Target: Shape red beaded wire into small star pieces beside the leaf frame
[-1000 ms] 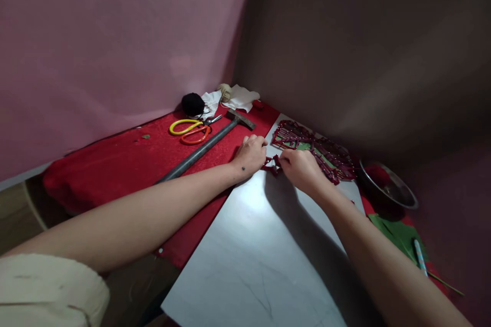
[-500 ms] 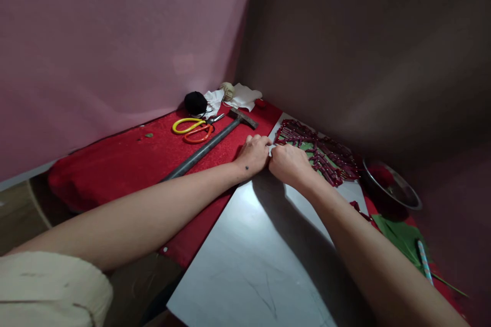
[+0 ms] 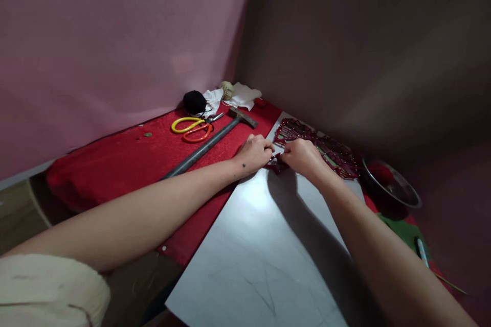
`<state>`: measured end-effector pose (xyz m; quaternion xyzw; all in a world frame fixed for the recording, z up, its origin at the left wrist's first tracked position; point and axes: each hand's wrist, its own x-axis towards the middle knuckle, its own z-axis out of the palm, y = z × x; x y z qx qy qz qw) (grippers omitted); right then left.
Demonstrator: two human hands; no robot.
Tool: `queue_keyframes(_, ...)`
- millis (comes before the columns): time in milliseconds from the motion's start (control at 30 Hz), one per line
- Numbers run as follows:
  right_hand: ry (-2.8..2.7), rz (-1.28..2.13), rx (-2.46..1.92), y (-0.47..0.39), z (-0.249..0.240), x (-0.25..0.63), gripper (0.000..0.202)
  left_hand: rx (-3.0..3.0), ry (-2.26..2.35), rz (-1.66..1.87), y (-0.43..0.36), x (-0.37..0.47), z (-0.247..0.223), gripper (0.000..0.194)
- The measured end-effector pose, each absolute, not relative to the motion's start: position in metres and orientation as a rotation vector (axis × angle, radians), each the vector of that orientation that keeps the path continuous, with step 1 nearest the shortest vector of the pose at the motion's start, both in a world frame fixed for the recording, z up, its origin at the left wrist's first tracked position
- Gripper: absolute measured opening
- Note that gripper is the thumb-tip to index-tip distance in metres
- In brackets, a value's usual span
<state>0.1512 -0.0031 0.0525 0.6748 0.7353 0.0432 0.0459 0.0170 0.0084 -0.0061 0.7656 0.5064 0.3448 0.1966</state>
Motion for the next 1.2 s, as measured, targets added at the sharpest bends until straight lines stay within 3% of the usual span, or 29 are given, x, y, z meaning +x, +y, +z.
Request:
queue_keyframes(433,2.456,0.277,2.129,-0.005,0.037,0.152,0.027,2.311,1.375,0.973,0.003,0.017,0.000,0.024)
queue_keyframes(800,2.522,0.163,2.027,0.000,0.035,0.158,0.029,2.353,1.431,0.787,0.004,0.020,0.008,0.017)
queue_keyframes(1000,2.584,0.137,1.902,-0.003,0.038,0.160,0.030,2.711,1.546,0.702,-0.008,0.030,0.015,0.025)
queue_keyframes(1200,2.600,0.064,1.889,-0.002,0.037,0.162,0.030,2.711,1.457,0.473,0.002,0.033,0.022,0.025)
